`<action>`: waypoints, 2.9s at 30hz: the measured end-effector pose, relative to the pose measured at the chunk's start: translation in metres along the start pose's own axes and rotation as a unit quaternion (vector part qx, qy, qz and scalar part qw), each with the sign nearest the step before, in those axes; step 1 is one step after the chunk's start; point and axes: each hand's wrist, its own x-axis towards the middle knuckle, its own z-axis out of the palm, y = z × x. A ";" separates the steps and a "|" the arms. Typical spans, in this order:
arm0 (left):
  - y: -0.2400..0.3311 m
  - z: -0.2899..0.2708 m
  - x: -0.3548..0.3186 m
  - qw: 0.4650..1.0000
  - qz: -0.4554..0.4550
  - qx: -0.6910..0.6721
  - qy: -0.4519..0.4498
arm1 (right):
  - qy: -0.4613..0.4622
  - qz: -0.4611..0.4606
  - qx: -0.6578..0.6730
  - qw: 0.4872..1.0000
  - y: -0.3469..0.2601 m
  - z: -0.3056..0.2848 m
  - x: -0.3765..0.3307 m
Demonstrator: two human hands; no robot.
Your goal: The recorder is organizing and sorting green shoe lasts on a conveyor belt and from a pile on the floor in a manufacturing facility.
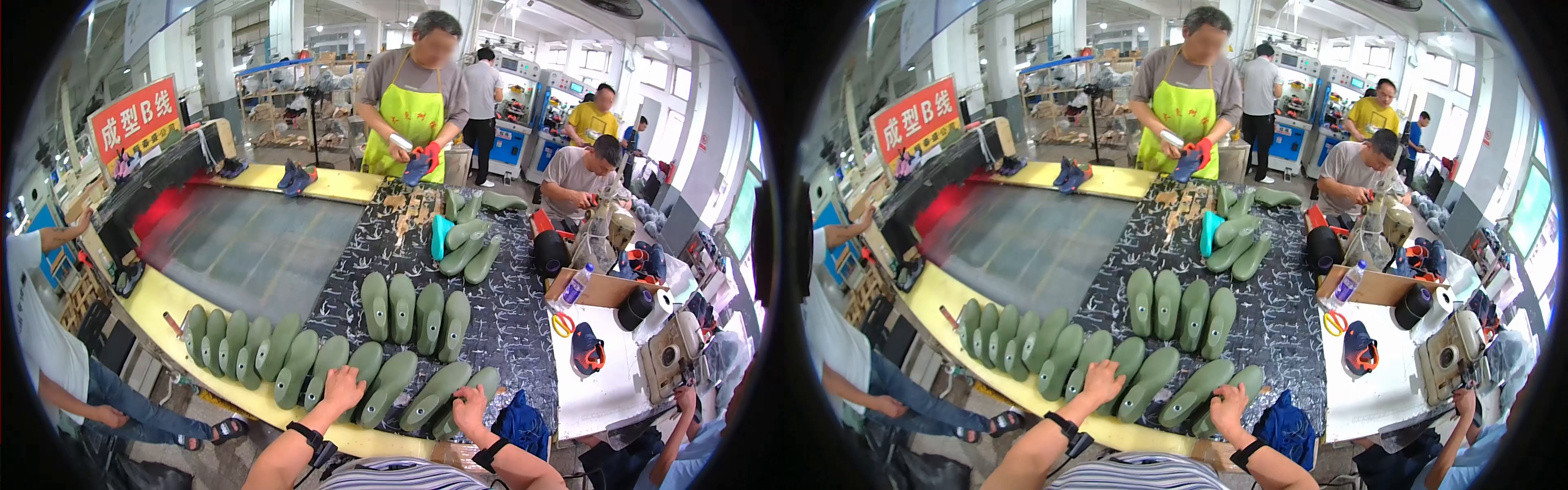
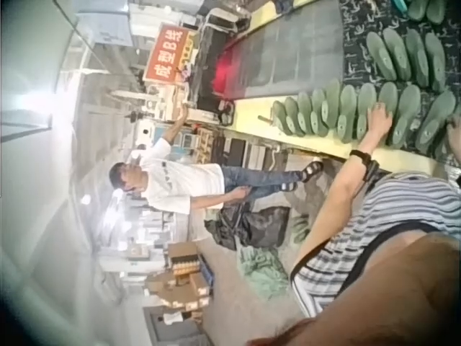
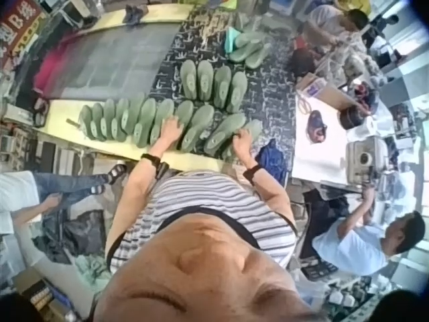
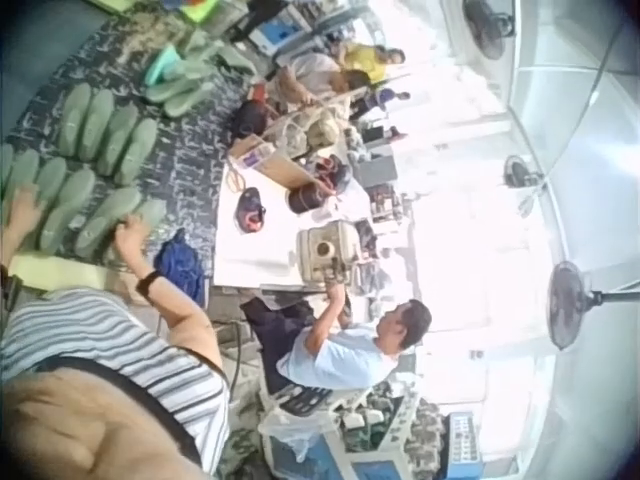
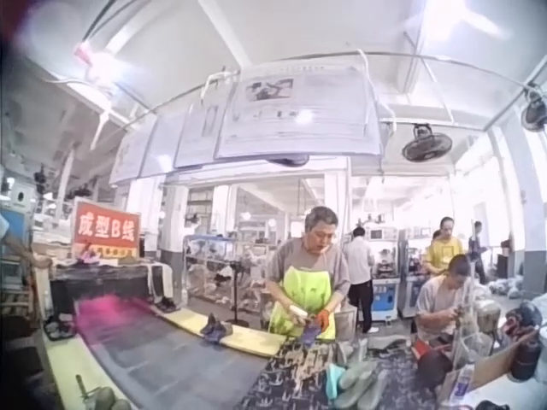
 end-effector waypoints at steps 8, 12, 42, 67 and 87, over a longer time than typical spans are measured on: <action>0.015 0.008 -0.015 0.998 -0.043 -0.016 0.045 | 0.046 -0.043 -0.001 0.998 0.010 0.002 -0.005; 0.013 0.003 -0.021 0.997 -0.062 -0.025 0.044 | 0.040 -0.048 0.008 0.998 0.003 0.003 -0.008; 0.021 0.011 -0.004 0.995 -0.090 0.023 0.018 | 0.017 -0.053 -0.017 0.998 0.010 0.004 -0.007; 0.026 0.007 -0.007 0.994 -0.107 0.015 0.017 | 0.043 -0.018 -0.038 0.998 -0.006 0.000 -0.012; 0.026 0.008 -0.005 0.995 -0.092 0.014 0.043 | 0.023 -0.032 -0.017 0.999 -0.004 0.000 -0.006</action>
